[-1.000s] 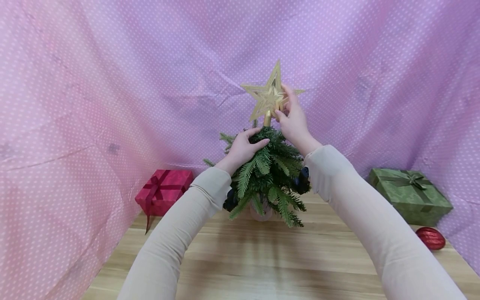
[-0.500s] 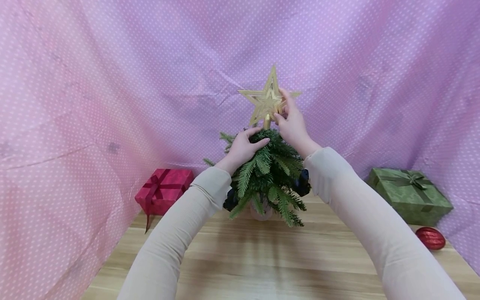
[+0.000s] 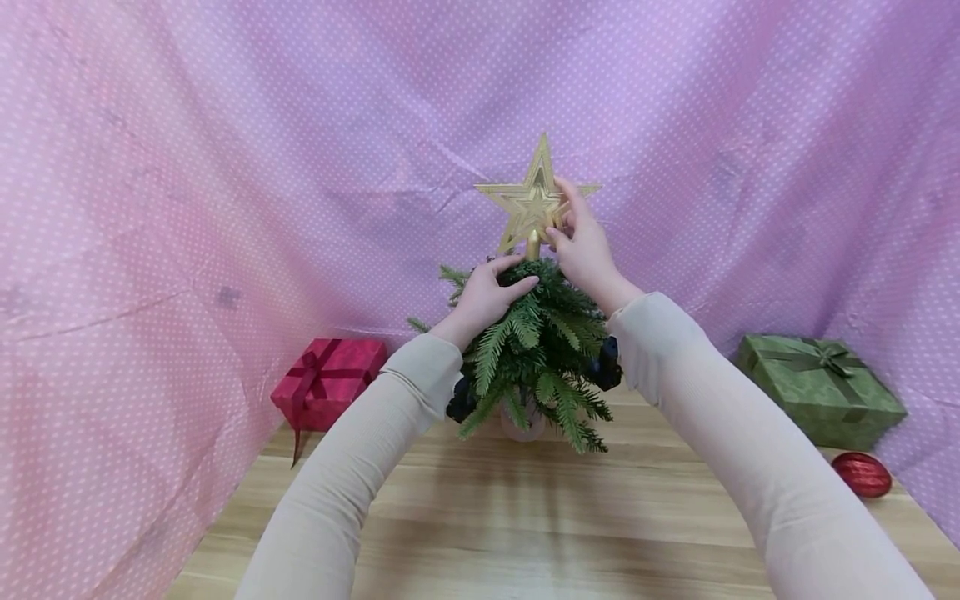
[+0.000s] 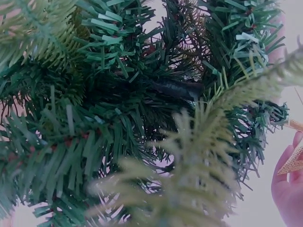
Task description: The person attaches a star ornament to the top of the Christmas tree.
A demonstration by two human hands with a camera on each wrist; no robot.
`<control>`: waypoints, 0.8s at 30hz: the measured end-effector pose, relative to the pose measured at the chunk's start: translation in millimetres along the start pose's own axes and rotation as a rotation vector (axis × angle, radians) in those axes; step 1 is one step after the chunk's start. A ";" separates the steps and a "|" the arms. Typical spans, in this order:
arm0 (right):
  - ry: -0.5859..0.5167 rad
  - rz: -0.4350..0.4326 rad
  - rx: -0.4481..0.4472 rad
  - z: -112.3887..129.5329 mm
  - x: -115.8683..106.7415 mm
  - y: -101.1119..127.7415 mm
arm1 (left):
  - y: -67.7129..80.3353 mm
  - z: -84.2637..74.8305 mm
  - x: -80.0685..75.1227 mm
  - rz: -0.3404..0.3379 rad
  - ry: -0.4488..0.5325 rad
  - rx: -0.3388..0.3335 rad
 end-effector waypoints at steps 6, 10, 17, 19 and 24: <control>0.006 0.008 -0.011 0.7 -0.7 -1.3 | 0.3 -1.3 -0.7 -0.001 0.005 0.007; 0.003 0.012 -0.020 1.0 -0.7 -1.1 | 1.4 -1.2 -0.8 -0.003 0.006 0.003; -0.012 0.031 -0.008 -1.4 -1.1 0.5 | 2.9 0.5 1.6 -0.008 -0.011 -0.008; -0.018 0.037 -0.006 -1.5 -1.2 0.2 | 2.6 1.0 1.9 -0.011 -0.006 -0.008; -0.030 0.044 -0.016 1.2 -2.6 0.4 | 1.6 0.8 1.2 -0.011 0.008 -0.005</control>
Point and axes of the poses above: each hand's wrist, its own y-axis away from the middle knuckle, its own x-axis out of the palm, z = x × y, the point moved 4 cm from there along -y, towards the middle knuckle, and after that the axes turned 15 degrees about y, right-handed, at the moved point
